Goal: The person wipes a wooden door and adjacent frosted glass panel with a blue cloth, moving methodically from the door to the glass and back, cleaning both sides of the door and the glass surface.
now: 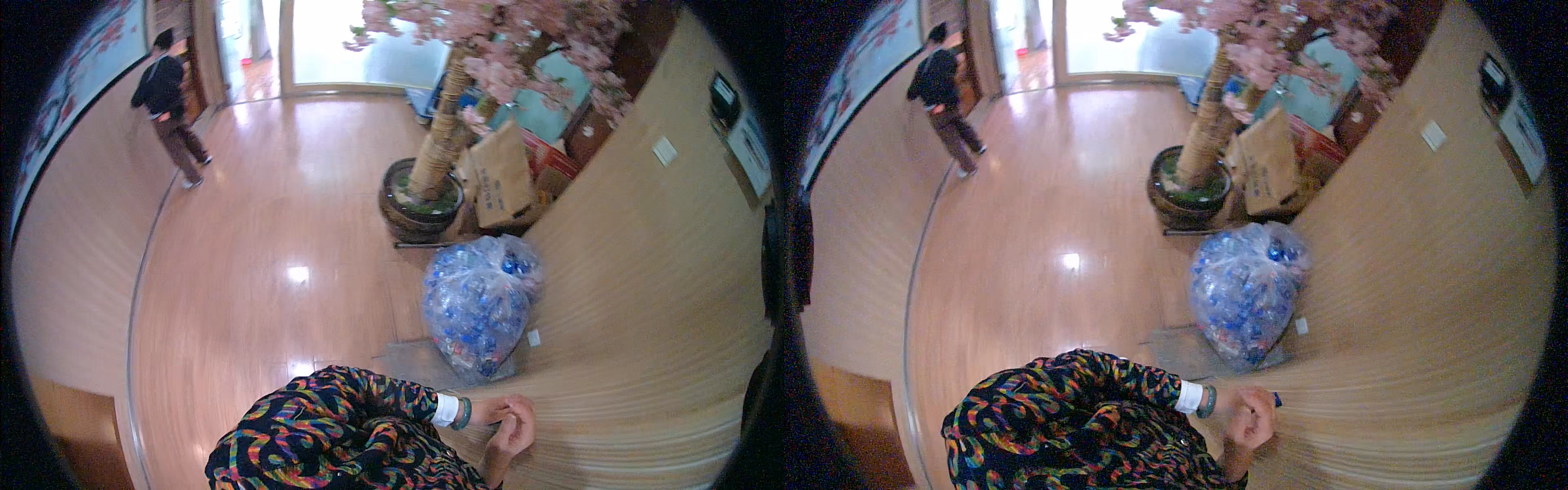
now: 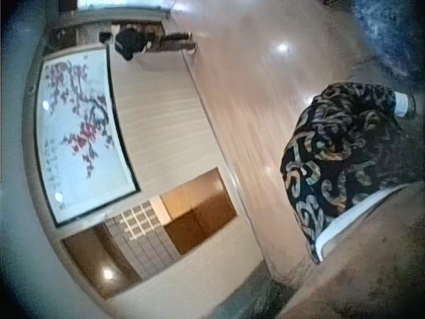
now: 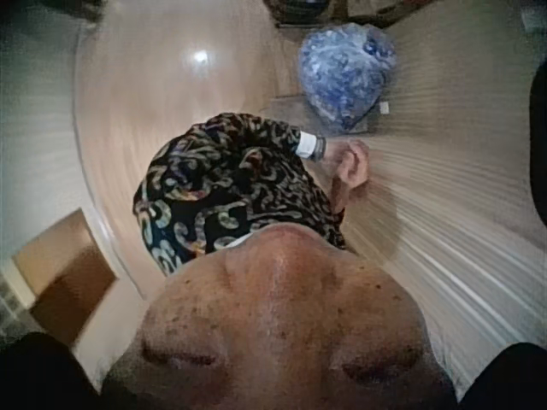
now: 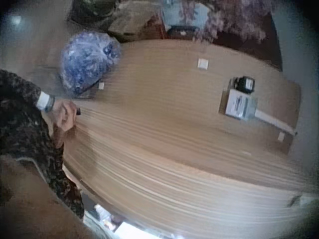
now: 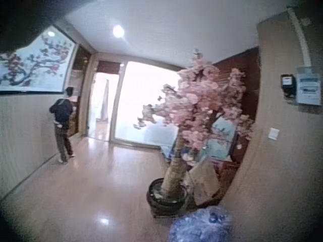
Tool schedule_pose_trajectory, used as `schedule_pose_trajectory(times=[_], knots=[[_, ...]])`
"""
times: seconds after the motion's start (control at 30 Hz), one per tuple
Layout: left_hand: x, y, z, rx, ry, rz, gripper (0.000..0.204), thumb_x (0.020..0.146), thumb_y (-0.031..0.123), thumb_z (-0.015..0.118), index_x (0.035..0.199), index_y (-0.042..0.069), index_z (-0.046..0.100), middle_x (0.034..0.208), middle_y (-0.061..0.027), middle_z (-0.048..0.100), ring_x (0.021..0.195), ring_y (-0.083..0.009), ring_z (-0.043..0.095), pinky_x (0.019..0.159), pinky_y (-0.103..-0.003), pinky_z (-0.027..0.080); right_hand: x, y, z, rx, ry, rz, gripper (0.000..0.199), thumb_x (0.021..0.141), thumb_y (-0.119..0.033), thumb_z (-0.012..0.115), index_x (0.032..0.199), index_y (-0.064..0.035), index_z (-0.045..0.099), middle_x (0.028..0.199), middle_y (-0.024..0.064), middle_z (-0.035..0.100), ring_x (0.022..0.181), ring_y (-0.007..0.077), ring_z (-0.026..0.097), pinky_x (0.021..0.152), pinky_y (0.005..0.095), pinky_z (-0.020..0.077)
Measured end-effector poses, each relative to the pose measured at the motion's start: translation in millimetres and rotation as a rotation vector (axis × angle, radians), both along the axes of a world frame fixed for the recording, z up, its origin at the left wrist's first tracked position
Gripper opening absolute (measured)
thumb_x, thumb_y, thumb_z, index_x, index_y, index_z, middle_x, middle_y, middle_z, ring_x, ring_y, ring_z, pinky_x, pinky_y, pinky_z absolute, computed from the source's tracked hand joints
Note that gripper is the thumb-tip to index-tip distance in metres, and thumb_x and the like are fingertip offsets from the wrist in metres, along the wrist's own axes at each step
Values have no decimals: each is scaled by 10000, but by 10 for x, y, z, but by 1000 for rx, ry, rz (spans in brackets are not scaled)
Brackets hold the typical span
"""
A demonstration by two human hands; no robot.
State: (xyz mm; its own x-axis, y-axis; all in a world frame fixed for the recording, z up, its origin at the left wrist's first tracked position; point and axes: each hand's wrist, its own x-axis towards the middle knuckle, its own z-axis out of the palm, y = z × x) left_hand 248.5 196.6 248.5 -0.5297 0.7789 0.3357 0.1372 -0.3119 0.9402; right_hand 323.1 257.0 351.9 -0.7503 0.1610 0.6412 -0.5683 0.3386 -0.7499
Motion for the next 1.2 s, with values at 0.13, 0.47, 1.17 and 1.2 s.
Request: schedule_pose_trajectory(times=[0.13, 0.47, 1.17, 1.2], knots=[[8, -119, -82, -123, 77, 65, 211, 876, 188, 628, 1042, 57, 612, 1109, -94, 632, 1036, -215, 552, 907, -369, 448, -199, -71, -140, 23, 59, -4, 222, 871, -149, 539, 940, 42, 629, 929, 204, 655, 879, 333, 629, 820, 447, 507], [-256, 15, -279, 8, 123, 94, 274, 959, 186, 473, 1137, -3, 560, 1177, -146, 604, 1155, -233, 509, 1015, -372, 368, -596, -189, 14, 48, 12, 126, 296, 937, -250, 533, 1011, 27, 607, 971, 155, 631, 950, 295, 600, 886, 419, 470], [-130, -364, 368, -58, -78, 93, 171, 940, 179, 490, 990, 40, 577, 1039, -71, 601, 1015, -168, 525, 947, -322, 419, -596, -274, 146, 4, 2, 111, 231, 895, -174, 524, 960, 26, 619, 934, 179, 649, 895, 317, 634, 827, 402, 502], [-128, -355, 342, -51, -99, 85, 171, 941, 176, 486, 995, 41, 576, 1042, -68, 599, 1018, -164, 523, 951, -317, 416, -591, -277, 134, -1, -11, 118, 227, 894, -171, 526, 960, 25, 620, 936, 179, 649, 896, 315, 635, 828, 401, 501]])
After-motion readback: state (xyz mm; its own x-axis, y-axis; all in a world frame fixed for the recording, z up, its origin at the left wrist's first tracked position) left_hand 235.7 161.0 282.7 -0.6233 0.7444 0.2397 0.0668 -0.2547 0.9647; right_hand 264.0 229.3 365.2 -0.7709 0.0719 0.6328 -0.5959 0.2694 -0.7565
